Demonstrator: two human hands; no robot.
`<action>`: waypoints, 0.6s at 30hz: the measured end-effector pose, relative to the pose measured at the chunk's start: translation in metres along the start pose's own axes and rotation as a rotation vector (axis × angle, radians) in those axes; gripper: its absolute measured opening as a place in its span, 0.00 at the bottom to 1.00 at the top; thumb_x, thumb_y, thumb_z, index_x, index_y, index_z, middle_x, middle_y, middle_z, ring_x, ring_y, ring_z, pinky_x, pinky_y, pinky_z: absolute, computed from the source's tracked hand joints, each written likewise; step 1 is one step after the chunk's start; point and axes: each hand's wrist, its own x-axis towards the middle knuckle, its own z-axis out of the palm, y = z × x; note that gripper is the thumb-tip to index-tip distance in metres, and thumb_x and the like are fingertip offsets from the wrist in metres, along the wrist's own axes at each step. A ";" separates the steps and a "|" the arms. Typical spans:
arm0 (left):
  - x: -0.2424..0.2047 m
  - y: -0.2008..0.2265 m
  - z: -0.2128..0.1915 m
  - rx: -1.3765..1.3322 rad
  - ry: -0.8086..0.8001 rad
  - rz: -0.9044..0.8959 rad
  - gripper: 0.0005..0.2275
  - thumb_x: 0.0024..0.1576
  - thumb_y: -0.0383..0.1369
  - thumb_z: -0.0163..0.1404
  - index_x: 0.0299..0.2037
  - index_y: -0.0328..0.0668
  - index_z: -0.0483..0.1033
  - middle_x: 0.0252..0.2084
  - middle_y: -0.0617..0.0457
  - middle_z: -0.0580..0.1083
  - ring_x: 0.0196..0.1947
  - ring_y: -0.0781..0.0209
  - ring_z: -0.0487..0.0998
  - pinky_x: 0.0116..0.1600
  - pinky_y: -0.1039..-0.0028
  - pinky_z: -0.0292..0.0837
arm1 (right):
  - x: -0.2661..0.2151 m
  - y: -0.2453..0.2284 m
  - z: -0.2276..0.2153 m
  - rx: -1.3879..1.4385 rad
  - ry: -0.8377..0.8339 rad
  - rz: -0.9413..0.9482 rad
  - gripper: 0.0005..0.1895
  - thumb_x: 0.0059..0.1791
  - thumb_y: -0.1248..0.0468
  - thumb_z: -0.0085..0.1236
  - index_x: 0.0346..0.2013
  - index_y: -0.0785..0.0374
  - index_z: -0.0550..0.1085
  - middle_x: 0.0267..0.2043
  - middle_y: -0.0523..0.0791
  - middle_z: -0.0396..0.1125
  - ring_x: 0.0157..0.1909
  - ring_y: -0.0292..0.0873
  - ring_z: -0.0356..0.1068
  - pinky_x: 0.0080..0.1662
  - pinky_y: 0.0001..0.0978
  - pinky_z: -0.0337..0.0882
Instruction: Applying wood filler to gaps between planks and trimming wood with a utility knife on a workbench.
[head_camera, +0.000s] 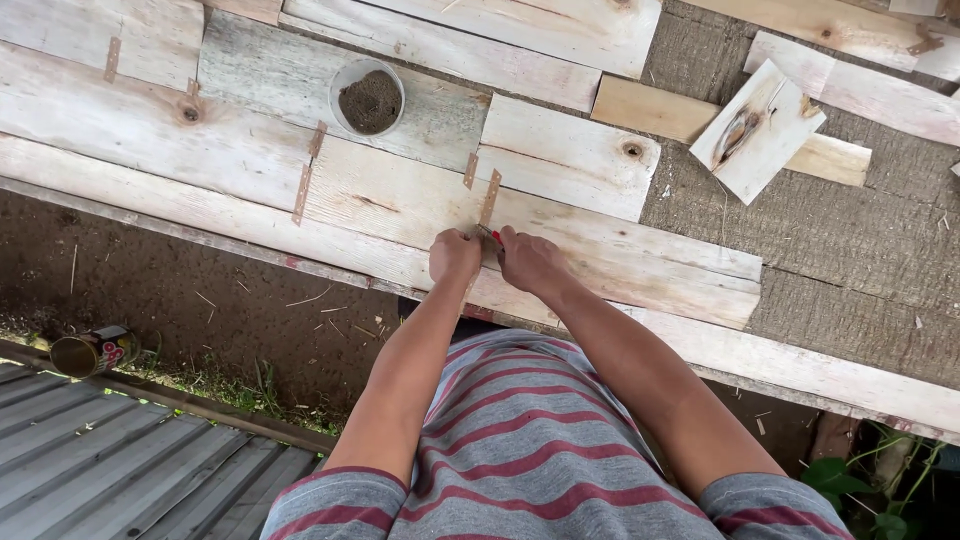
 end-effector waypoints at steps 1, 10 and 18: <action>0.000 0.002 0.001 0.001 -0.002 -0.004 0.15 0.54 0.43 0.49 0.42 0.48 0.84 0.40 0.41 0.81 0.50 0.36 0.81 0.55 0.51 0.78 | 0.001 0.001 0.002 0.001 -0.004 0.001 0.18 0.56 0.48 0.38 0.46 0.59 0.64 0.44 0.58 0.70 0.51 0.68 0.73 0.52 0.58 0.71; 0.009 0.002 0.014 0.064 0.040 -0.020 0.16 0.55 0.42 0.48 0.44 0.44 0.84 0.43 0.39 0.81 0.52 0.36 0.80 0.56 0.50 0.76 | -0.009 0.012 0.007 -0.048 0.020 -0.003 0.16 0.56 0.48 0.39 0.46 0.57 0.63 0.41 0.56 0.71 0.49 0.66 0.74 0.52 0.58 0.72; 0.021 -0.008 0.023 0.066 0.051 0.031 0.15 0.52 0.43 0.51 0.42 0.44 0.84 0.45 0.37 0.80 0.54 0.35 0.79 0.60 0.50 0.74 | -0.011 0.030 0.020 -0.070 0.108 -0.054 0.12 0.55 0.52 0.43 0.44 0.56 0.63 0.37 0.56 0.71 0.43 0.65 0.76 0.46 0.58 0.74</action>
